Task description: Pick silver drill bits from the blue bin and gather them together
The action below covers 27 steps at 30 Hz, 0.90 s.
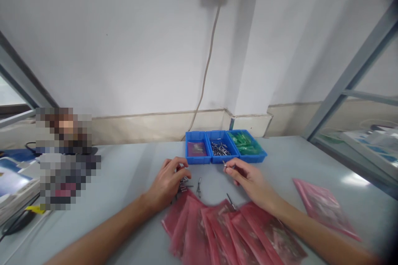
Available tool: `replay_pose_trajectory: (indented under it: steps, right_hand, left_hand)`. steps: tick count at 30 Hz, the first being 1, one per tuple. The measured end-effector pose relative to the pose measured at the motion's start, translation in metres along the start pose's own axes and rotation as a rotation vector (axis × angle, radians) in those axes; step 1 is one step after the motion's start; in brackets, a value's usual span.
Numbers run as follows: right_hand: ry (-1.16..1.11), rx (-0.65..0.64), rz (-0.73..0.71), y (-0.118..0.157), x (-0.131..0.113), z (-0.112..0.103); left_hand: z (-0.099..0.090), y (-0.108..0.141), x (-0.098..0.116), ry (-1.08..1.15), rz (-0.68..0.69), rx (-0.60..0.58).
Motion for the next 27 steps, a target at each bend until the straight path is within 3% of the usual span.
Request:
replay_pose_trajectory:
  steps: [12,20,27]
  right_hand:
    - [0.016,-0.004,-0.001,0.0019,-0.0028,-0.0005]
    - [0.012,0.102,0.008,0.0007,-0.0051,-0.0002]
    - [-0.016,0.066,-0.028,0.0003,-0.0024,-0.0014]
  left_hand:
    - [0.0027,-0.0014,-0.0021,0.009,-0.005,0.016]
    - [-0.0005,-0.0035,0.0015,0.014,0.0,0.017]
    - [0.0003,-0.0038,0.0009,0.019,0.003,0.005]
Point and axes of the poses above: each hand's wrist, its own y-axis away from the middle knuckle, its own z-axis out of the palm, x = y × z, the point moved 2 cm from there along -y, towards the middle knuckle, and after that the axes turned 2 degrees about -x, right-handed, at the moved point
